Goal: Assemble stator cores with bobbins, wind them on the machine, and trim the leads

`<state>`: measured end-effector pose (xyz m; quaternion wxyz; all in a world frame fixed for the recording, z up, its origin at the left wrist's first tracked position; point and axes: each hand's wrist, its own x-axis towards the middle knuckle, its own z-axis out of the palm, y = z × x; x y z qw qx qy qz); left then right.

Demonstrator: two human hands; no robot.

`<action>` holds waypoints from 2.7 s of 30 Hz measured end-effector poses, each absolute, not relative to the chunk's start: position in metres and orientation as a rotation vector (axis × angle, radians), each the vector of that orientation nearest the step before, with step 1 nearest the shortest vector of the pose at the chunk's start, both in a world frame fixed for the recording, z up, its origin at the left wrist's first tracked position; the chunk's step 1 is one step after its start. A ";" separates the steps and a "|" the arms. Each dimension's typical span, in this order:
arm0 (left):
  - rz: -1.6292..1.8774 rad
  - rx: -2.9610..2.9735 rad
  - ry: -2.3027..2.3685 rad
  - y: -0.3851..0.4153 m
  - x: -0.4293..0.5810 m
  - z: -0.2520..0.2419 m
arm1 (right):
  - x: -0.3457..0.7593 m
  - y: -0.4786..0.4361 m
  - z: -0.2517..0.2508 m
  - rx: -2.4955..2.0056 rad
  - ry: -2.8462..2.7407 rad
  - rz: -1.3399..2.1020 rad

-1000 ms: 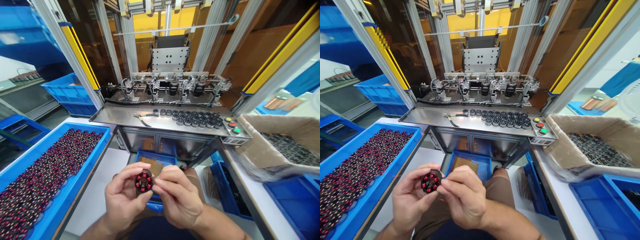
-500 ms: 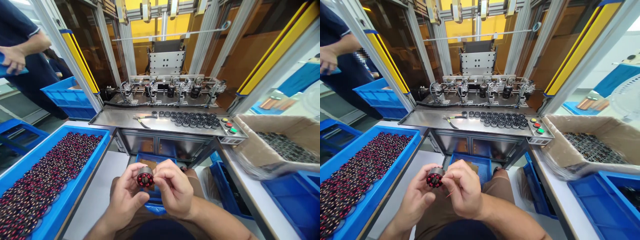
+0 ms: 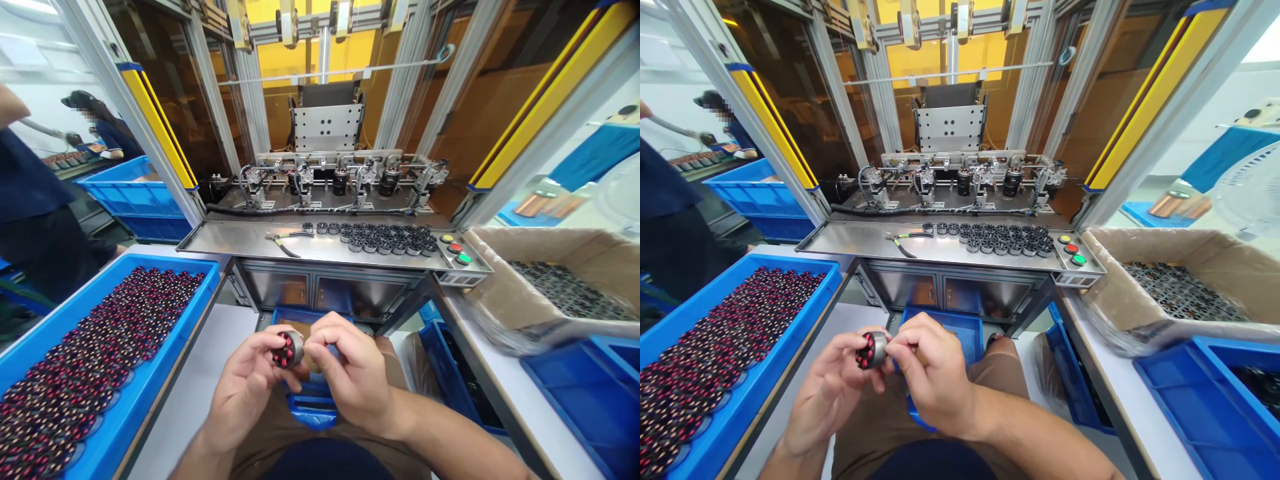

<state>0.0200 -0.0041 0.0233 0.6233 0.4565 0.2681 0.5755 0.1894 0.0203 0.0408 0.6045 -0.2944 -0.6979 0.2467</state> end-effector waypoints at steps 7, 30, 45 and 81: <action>1.433 1.090 0.474 0.000 0.013 0.017 | 0.192 0.025 0.047 -0.578 -1.697 0.655; 1.416 0.931 0.506 0.000 0.020 0.025 | 0.202 0.032 0.050 -0.485 -1.864 0.520; 1.114 0.897 0.609 -0.003 0.018 0.016 | 0.221 0.046 0.050 -0.291 -1.866 0.649; 1.493 1.115 0.557 -0.009 0.020 0.018 | 0.208 0.035 0.057 -0.415 -1.980 0.545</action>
